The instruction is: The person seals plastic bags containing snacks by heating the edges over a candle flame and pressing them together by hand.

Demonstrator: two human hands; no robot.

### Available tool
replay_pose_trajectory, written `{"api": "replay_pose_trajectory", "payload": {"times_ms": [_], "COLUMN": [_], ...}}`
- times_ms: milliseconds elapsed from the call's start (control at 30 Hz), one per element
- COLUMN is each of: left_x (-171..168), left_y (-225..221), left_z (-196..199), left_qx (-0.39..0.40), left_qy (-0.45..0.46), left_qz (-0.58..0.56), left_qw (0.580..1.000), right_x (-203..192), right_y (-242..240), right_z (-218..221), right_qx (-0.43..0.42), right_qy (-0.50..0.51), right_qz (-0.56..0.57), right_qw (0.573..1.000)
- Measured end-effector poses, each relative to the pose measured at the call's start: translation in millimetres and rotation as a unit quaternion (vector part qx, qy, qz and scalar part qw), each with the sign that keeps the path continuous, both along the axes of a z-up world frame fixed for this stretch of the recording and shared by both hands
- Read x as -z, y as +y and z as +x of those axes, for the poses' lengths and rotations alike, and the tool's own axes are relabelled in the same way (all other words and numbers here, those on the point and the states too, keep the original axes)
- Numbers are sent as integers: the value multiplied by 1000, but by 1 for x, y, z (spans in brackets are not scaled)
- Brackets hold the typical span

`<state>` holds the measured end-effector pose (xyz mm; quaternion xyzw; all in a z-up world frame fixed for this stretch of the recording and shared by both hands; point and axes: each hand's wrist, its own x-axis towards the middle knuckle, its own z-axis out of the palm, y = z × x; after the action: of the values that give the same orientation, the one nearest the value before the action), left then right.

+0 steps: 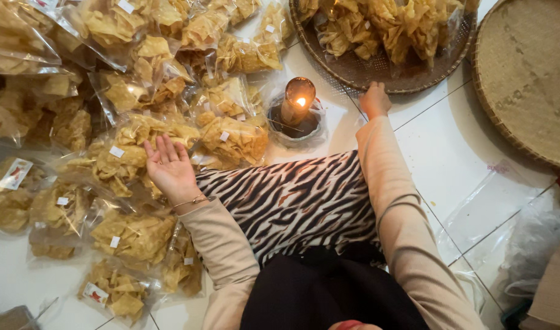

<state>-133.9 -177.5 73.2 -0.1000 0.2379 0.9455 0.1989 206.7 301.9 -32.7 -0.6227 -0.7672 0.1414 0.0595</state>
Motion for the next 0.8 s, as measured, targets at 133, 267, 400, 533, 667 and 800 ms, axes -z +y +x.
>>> {"api": "replay_pose_trajectory", "payload": {"times_ms": [133, 267, 400, 533, 667, 800], "left_x": [2, 1, 1, -5, -9, -9], "left_y": [-1, 3, 4, 5, 7, 7], "left_z": [-1, -2, 2, 5, 8, 8], "left_qx": [-8, -11, 5, 14, 15, 16], "left_qy": [-21, -37, -28, -28, -22, -21], "left_qz": [11, 4, 19, 16, 15, 8], "left_qw": [1000, 999, 999, 999, 1000, 1000], "right_x": [-1, 3, 10, -3, -33, -60], "right_y": [4, 7, 5, -4, -35, -60], "right_z": [-2, -9, -17, -28, -35, -39], "right_qx": [-29, -69, -180, -291, -203, -194], "right_qy": [5, -39, -66, -80, 15, 82], "right_qz": [-4, -50, -55, -70, -244, -161], "right_qw": [1000, 996, 980, 951, 948, 964]}}
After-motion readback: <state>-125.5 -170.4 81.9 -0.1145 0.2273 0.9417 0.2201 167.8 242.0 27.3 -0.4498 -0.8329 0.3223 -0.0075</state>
